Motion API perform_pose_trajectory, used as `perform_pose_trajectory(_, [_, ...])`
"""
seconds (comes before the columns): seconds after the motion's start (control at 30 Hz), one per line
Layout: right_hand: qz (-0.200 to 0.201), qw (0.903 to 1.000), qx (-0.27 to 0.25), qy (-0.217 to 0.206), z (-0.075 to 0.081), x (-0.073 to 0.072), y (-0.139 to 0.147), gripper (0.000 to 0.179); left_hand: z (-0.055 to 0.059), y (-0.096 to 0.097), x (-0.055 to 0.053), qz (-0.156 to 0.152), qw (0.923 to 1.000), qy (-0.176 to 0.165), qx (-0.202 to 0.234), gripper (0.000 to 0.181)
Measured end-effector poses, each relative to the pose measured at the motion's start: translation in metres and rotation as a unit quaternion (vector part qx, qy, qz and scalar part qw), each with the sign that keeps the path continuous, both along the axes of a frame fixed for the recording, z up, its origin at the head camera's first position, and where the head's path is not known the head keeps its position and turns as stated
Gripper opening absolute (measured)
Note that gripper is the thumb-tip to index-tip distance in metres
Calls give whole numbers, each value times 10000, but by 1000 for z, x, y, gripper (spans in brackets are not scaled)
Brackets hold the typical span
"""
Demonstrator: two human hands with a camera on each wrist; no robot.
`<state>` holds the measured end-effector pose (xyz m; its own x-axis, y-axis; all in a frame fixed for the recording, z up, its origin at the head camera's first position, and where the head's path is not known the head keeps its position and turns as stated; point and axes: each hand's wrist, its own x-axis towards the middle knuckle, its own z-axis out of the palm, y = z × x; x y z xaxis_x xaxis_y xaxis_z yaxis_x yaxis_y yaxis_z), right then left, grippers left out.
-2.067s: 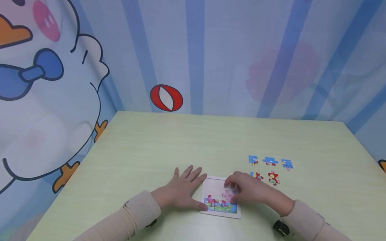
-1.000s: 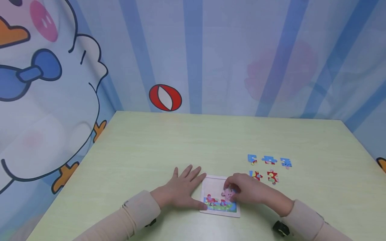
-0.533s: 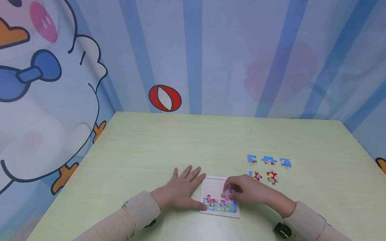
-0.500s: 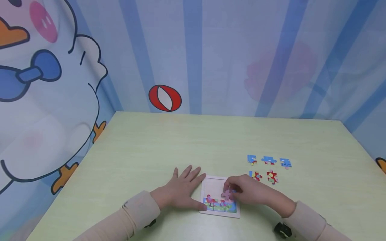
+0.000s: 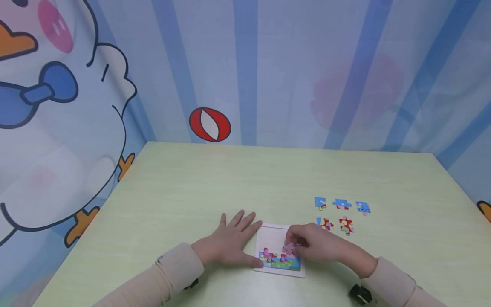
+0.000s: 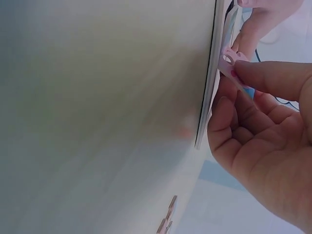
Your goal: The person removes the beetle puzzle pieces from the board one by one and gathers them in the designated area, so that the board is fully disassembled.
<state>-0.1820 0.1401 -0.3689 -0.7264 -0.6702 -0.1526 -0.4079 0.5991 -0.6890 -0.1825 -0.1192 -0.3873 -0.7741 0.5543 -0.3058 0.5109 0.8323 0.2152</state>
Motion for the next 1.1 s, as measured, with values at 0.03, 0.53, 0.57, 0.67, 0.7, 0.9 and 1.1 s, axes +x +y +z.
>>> perform_pose_trajectory(0.03, [-12, 10000, 15, 6, 0, 0, 0, 12, 0, 0, 0, -1, 10000, 4, -4, 102])
perform_pose_trajectory(0.53, [-85, 9994, 170, 273, 2, 6, -2, 15, 2, 0, 1, -20, 10000, -14, -24, 101])
perform_pose_trajectory(0.57, [-105, 9995, 168, 260, 2, 6, -1, 15, 2, 0, 1, -26, 10000, -14, -26, 101])
perform_pose_trajectory(0.67, [-118, 9996, 129, 208, 3, 6, 0, 14, 2, 1, 1, -39, 10000, 11, -52, 101])
perform_pose_trajectory(0.7, [-100, 9997, 89, 191, 4, 6, 0, 14, 2, 1, 1, -44, 10000, 23, -65, 101])
perform_pose_trajectory(0.9, [-61, 9992, -116, 388, 9, 6, 13, 15, 0, 0, 1, -45, 10000, 54, -70, 101])
perform_pose_trajectory(1.1, [-165, 9970, -318, 693, 20, 0, 45, 14, 1, 0, 1, -87, 9999, 86, -70, 102])
